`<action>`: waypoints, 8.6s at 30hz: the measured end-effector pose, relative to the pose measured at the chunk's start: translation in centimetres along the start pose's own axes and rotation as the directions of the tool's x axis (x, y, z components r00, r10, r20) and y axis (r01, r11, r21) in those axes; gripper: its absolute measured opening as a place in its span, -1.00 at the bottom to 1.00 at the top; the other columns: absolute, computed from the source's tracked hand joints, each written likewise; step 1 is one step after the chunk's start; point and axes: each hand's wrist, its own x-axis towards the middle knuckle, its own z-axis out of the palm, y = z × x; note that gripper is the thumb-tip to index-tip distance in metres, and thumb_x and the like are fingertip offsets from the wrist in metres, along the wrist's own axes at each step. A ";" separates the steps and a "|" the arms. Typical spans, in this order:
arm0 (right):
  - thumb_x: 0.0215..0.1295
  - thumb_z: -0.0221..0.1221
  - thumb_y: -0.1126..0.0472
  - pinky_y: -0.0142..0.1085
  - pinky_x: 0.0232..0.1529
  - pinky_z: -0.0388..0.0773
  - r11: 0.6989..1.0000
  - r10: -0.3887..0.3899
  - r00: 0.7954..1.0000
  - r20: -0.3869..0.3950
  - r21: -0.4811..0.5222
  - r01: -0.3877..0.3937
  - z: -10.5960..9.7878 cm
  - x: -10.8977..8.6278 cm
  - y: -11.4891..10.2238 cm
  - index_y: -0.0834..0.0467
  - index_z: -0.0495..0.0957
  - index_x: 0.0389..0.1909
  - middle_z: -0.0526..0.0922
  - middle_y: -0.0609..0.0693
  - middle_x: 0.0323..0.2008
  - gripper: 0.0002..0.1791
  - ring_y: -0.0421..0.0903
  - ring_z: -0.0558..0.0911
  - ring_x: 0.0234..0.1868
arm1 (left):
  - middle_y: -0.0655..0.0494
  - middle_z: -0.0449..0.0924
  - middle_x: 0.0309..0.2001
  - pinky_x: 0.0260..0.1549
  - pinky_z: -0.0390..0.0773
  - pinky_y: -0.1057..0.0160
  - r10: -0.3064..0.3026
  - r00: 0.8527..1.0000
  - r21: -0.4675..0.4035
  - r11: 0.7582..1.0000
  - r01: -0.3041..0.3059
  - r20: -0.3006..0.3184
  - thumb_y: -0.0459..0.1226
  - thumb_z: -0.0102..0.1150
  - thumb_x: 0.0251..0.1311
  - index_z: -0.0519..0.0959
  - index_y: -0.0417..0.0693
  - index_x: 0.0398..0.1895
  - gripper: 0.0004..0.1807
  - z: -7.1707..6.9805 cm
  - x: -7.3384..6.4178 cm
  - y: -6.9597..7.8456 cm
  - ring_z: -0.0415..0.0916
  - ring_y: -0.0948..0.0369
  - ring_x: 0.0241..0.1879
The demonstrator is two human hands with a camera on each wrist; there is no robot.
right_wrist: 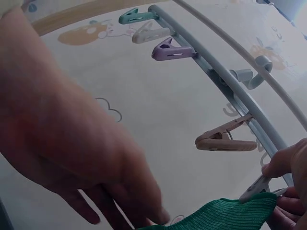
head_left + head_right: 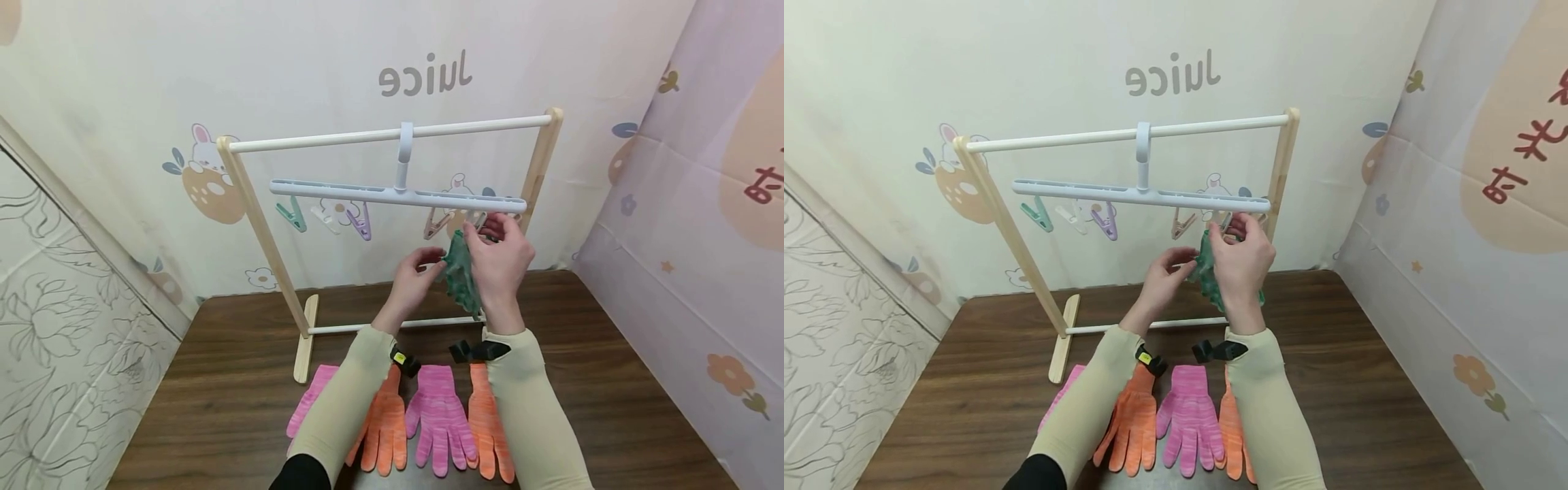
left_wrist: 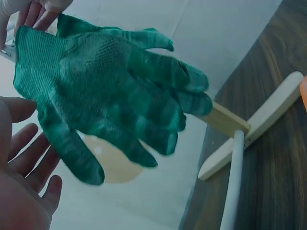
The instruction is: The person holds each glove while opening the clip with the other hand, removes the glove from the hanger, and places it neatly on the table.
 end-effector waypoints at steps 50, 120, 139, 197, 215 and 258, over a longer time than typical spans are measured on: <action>0.17 0.39 0.23 -0.37 -0.11 0.63 1.000 -0.026 0.997 -0.067 0.014 0.027 0.1 0.3 -0.4 0.36 0.61 -0.04 0.71 0.18 -0.20 -0.61 -0.03 0.70 -0.20 | 0.03 0.66 -0.25 -0.29 0.55 0.34 0.022 0.988 -0.214 0.975 -0.055 -0.154 -0.39 0.34 0.20 0.68 -0.25 -0.10 -0.79 -1.5 -6.6 4.6 0.57 0.19 -0.27; 0.21 0.39 0.15 -0.27 -0.11 0.65 0.998 -0.033 0.999 -0.002 0.045 0.033 -0.6 -0.5 -0.5 0.29 0.57 0.02 0.70 0.03 -0.10 -0.56 -0.11 0.69 -0.19 | 0.03 0.61 -0.28 -0.32 0.53 0.31 -0.556 0.765 0.266 0.723 0.638 -0.324 -0.34 0.28 0.26 0.60 -0.31 -0.01 -0.72 -25.3 -27.2 -4.8 0.52 0.22 -0.29; 0.28 0.32 0.18 -0.43 -0.19 0.57 0.999 -0.043 0.999 -0.002 0.016 0.043 -1.1 -1.0 0.0 0.25 0.63 -0.06 0.72 0.01 -0.18 -0.71 -0.19 0.62 -0.24 | 0.12 0.64 -0.24 -0.32 0.50 0.10 -0.456 0.818 0.643 0.517 0.565 -0.352 -0.14 0.26 0.27 0.63 -0.16 -0.06 -0.69 -25.3 -26.3 -3.2 0.56 0.18 -0.28; 0.37 0.18 -0.01 -0.20 -0.04 0.47 0.939 0.341 0.901 0.268 -0.139 -0.314 2.6 5.7 2.6 -0.06 0.25 0.49 0.47 0.00 0.29 -0.31 -0.02 0.52 0.04 | 0.10 0.65 -0.22 -0.19 0.53 0.21 -0.224 0.965 0.308 0.916 0.256 -0.136 -0.23 0.22 0.35 0.64 0.06 -0.13 -0.91 -17.0 -20.0 -1.2 0.56 0.20 -0.20; 0.37 0.23 0.16 0.00 0.47 -0.11 0.791 0.393 0.773 0.498 0.246 -0.561 4.9 9.5 3.4 -0.03 0.18 0.50 0.42 0.12 0.30 -0.28 -0.01 0.28 0.38 | -0.05 0.63 -0.21 -0.16 0.50 0.17 -0.279 0.942 0.275 0.905 0.324 -0.188 -0.39 0.17 0.35 0.63 -0.12 -0.14 -0.90 -15.9 -20.2 1.5 0.54 0.08 -0.18; 0.21 0.37 -0.04 -0.40 -0.04 0.59 0.991 0.133 0.990 0.047 -0.007 -0.133 -2.5 2.3 0.2 0.17 0.61 0.14 0.67 0.06 -0.09 -0.45 -0.19 0.63 -0.15 | 0.17 0.63 -0.21 -0.21 0.57 0.24 0.061 0.993 0.180 0.981 -0.078 0.100 -0.27 0.22 0.34 0.63 -0.08 -0.09 -0.86 -3.2 -8.6 3.3 0.54 0.26 -0.24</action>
